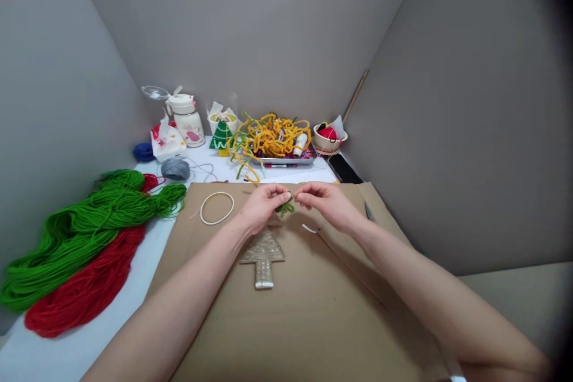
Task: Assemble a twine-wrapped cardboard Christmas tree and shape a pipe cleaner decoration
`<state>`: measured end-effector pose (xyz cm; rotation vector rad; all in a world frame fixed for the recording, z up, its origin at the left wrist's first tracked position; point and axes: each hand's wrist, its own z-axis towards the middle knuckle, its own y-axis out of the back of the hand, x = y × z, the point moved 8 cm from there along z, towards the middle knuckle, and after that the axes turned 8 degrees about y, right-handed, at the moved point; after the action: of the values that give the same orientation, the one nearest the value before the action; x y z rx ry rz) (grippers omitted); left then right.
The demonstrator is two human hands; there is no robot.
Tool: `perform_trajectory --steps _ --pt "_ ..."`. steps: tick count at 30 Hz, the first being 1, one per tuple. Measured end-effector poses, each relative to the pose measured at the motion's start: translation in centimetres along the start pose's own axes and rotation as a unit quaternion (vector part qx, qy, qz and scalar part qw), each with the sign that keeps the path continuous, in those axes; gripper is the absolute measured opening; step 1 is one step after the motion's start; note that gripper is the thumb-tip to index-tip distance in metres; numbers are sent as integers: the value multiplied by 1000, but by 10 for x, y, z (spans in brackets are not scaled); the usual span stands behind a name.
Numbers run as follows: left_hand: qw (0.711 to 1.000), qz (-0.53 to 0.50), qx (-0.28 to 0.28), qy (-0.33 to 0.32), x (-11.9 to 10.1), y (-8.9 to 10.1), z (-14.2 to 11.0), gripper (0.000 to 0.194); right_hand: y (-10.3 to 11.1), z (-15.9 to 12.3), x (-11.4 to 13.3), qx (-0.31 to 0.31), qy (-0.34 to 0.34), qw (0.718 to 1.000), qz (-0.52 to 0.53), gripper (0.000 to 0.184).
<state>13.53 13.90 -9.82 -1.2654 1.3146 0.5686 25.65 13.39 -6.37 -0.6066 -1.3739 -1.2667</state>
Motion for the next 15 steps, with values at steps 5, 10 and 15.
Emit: perform_trajectory --steps 5,10,15 --pt "1000 22 4 12 1 -2 -1 25 -7 -2 -21 -13 -37 996 85 19" --pt "998 17 44 33 7 -3 -1 26 -8 -5 -21 -47 -34 996 65 20" --pt "996 8 73 53 11 -7 -1 29 -6 -6 -18 -95 -4 995 23 19"
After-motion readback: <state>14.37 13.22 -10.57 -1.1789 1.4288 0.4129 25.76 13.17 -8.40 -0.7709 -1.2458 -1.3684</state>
